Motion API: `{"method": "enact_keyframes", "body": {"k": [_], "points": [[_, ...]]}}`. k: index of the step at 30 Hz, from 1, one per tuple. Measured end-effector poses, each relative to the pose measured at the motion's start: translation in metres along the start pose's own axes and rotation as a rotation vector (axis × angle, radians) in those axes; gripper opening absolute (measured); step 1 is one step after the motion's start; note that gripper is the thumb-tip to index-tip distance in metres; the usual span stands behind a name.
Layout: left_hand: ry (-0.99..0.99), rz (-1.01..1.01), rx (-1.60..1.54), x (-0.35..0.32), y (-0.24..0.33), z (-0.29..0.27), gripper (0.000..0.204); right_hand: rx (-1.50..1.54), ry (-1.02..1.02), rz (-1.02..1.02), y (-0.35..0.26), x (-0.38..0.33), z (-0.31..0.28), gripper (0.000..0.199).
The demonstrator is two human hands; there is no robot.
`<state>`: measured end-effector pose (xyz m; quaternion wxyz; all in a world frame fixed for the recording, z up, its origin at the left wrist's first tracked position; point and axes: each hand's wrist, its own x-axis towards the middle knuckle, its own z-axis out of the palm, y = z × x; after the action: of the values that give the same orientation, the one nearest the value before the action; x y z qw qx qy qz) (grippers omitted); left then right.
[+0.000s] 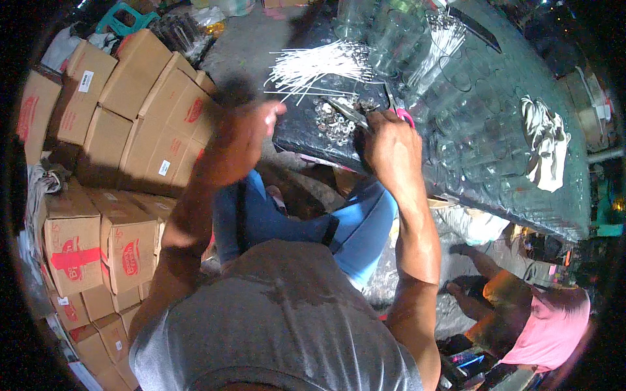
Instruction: The person sits at a low work surface and repeatedly picks up thin white rods, threads small metal rings onto them, and uses pliers to crimp or secure the rings. The person handles the rods one at a time and places the finished pieces on the table.
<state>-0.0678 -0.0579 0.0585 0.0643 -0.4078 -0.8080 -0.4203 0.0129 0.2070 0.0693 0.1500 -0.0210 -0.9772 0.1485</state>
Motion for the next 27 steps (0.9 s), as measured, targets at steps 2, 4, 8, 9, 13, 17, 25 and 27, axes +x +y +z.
{"method": "enact_keyframes", "body": {"k": [2, 4, 8, 9, 13, 17, 25, 27], "points": [[-0.060, -0.236, -0.262, -0.018, 0.014, 0.006, 0.021, -0.040, 0.003, 0.010, -0.002, -0.001, 0.000, 0.021], [-0.112, -0.378, -0.444, -0.028, 0.021, 0.012, 0.020, -0.042, 0.020, -0.025, 0.000, -0.002, 0.003, 0.021], [-0.045, -0.357, -0.611, -0.042, 0.018, 0.032, 0.014, -0.081, 0.033, -0.053, 0.002, -0.002, 0.006, 0.020], [0.006, -0.311, -0.591, -0.043, 0.017, 0.039, 0.012, -0.085, 0.036, -0.060, 0.001, -0.003, 0.004, 0.020], [0.119, -0.277, -0.591, -0.040, 0.021, 0.047, 0.012, -0.114, -0.012, -0.061, -0.003, -0.012, -0.006, 0.018], [0.119, -0.453, -0.726, -0.042, 0.023, 0.048, 0.014, -0.142, -0.049, -0.071, 0.003, -0.014, 0.000, 0.017], [0.118, -0.528, -0.824, -0.043, 0.033, 0.048, 0.015, 0.380, 0.156, 0.071, -0.014, -0.027, 0.007, 0.014], [0.146, -0.516, -0.825, -0.043, 0.038, 0.049, 0.014, 0.738, 0.120, 0.135, -0.034, -0.040, 0.014, 0.015]]}}
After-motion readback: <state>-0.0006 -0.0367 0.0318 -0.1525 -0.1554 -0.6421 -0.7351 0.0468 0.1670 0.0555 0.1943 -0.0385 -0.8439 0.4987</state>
